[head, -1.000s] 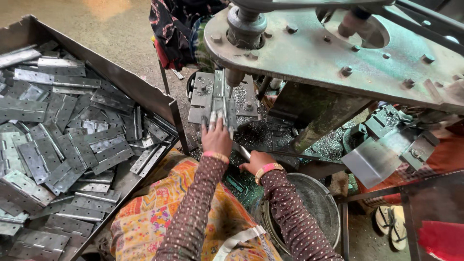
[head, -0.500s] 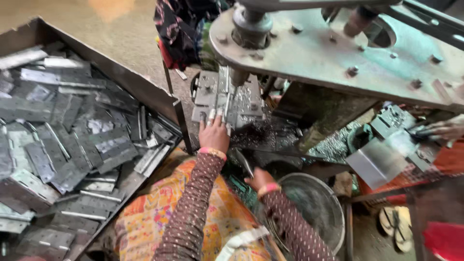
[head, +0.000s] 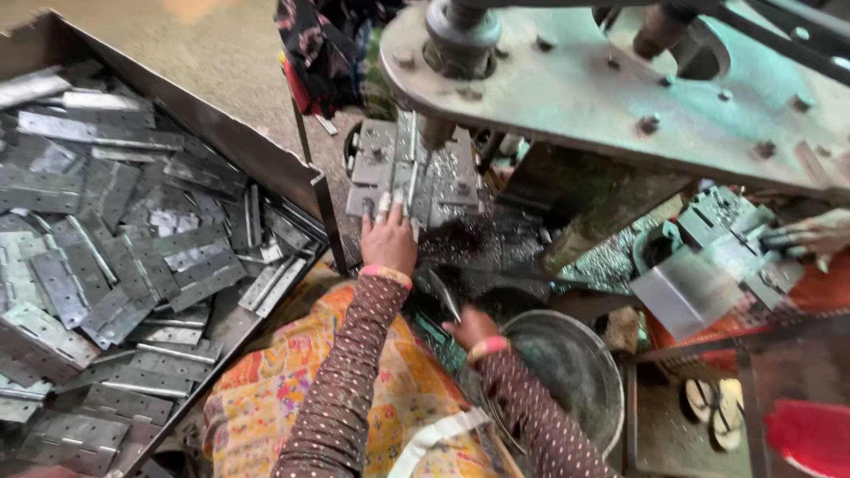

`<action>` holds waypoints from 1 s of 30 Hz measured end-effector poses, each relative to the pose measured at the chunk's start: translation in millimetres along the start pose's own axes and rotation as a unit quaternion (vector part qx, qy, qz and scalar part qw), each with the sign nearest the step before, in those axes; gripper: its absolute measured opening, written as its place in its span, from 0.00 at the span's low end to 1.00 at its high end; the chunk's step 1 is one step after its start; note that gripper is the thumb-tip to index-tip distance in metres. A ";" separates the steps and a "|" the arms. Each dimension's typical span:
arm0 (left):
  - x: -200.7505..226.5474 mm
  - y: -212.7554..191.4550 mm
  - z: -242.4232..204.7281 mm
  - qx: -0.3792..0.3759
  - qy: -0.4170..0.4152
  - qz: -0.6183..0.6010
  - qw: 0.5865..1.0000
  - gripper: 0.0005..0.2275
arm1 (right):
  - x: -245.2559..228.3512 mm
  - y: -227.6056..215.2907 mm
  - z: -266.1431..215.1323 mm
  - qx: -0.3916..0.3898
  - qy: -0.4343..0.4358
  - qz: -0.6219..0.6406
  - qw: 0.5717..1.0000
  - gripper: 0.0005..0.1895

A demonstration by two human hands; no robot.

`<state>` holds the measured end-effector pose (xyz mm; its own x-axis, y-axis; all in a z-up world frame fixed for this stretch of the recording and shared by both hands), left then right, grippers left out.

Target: The person operates a manual press machine to process metal hinges. They pick up a hinge from a bin, place it into the machine's die, and pull a lever to activate the press. The processed hinge is then removed and placed into a pile.

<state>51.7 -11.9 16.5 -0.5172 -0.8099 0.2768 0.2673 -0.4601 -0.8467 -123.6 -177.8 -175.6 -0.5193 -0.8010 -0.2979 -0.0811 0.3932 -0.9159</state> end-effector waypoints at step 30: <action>3.3 50.5 55.6 -0.122 0.014 0.069 0.990 0.13 | -13.5 -14.7 -11.5 0.049 -0.028 -0.012 0.998 0.26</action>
<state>108.7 -58.1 -0.1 -0.5134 -0.8464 0.1415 0.1348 -0.2424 -0.9608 -125.1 -167.6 -155.0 -0.4699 -0.8347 -0.2872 -0.0082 0.3295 -0.9441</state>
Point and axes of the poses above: each hand's wrist, its own z-axis towards the middle knuckle, its own y-axis out of the palm, x = y × z, the point moved 9 cm from there along z, towards the middle knuckle, and after that the axes turned 3 degrees about x, right-handed, at the moved point
